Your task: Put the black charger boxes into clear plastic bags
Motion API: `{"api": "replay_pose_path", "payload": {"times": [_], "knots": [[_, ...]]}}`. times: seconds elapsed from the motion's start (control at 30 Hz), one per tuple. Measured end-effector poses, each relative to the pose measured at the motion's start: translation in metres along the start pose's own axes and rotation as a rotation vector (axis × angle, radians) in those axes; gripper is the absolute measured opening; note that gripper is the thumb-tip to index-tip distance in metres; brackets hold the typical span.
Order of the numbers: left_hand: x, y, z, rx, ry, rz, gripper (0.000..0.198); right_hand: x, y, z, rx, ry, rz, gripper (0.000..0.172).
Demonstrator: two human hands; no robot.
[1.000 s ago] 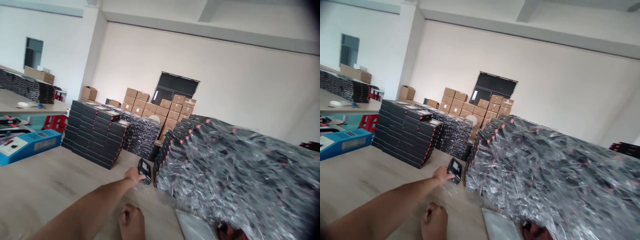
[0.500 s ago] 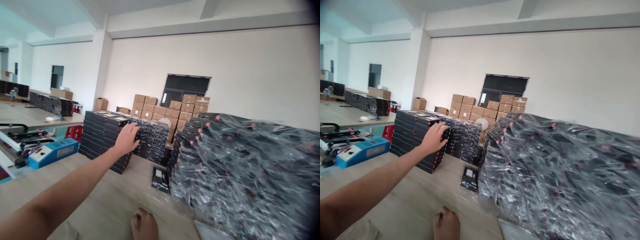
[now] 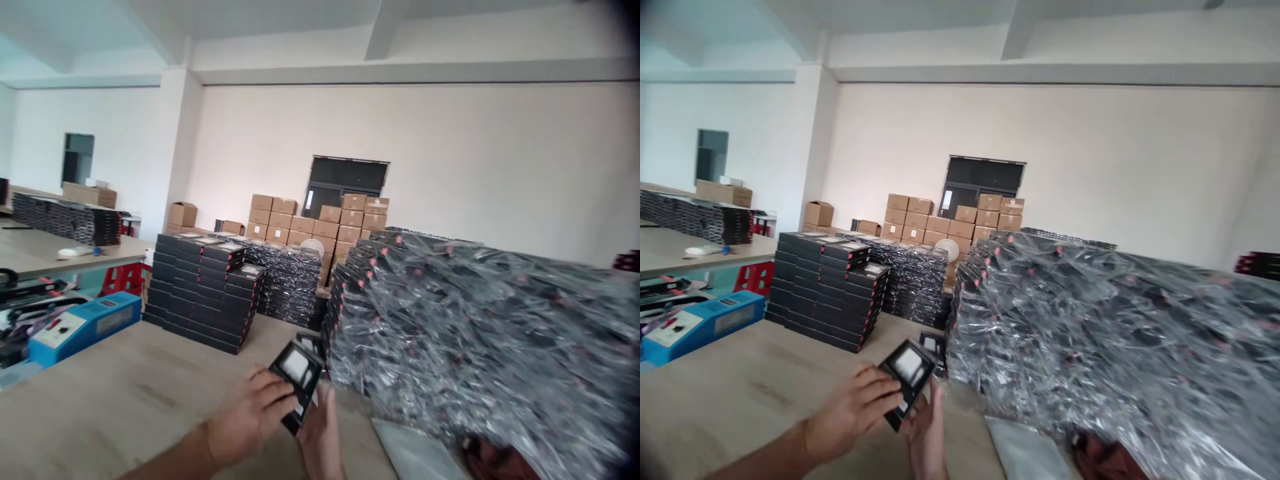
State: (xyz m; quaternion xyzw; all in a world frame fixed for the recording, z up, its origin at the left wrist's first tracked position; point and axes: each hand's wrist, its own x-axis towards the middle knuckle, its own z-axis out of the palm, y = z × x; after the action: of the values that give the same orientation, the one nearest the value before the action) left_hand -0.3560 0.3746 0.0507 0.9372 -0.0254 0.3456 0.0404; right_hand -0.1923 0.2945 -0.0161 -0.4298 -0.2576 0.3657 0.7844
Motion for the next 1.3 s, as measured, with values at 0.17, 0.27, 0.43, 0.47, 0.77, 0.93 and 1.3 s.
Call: {"api": "replay_pose_path", "payload": {"times": [0.17, 0.27, 0.43, 0.47, 0.77, 0.93, 1.3], "knots": [[0.0, 0.019, 0.042, -0.254, 0.061, -0.346, 0.044, 0.001, -0.004, -0.004, 0.01, 0.042, -0.07, 0.059], [0.004, 0.007, 0.05, -0.593, 0.236, -0.653, 0.033, 0.007, -0.006, -0.012, -0.137, 0.192, -0.17, 0.059], [-0.01, -0.015, 0.059, -1.541, 0.303, -0.9, 0.037, 0.007, -0.018, -0.016, -0.299, 0.252, -0.328, 0.062], [-0.014, -0.018, 0.06, -1.66, 0.263, -0.89, 0.043, 0.006, -0.02, -0.014, -0.283, 0.227, -0.315, 0.065], [-0.02, -0.025, 0.04, -2.306, -0.078, -0.931, 0.081, -0.017, -0.029, 0.024, -0.354, 0.046, -0.208, 0.061], [-0.02, -0.019, 0.038, -2.509, -0.219, -0.851, 0.069, -0.031, -0.033, 0.041, -0.563, -0.035, -0.139, 0.055], [-0.028, -0.028, 0.052, -2.493, -0.231, -0.704, 0.078, -0.028, -0.024, 0.033, -0.733, -0.02, -0.259, 0.056]]}}
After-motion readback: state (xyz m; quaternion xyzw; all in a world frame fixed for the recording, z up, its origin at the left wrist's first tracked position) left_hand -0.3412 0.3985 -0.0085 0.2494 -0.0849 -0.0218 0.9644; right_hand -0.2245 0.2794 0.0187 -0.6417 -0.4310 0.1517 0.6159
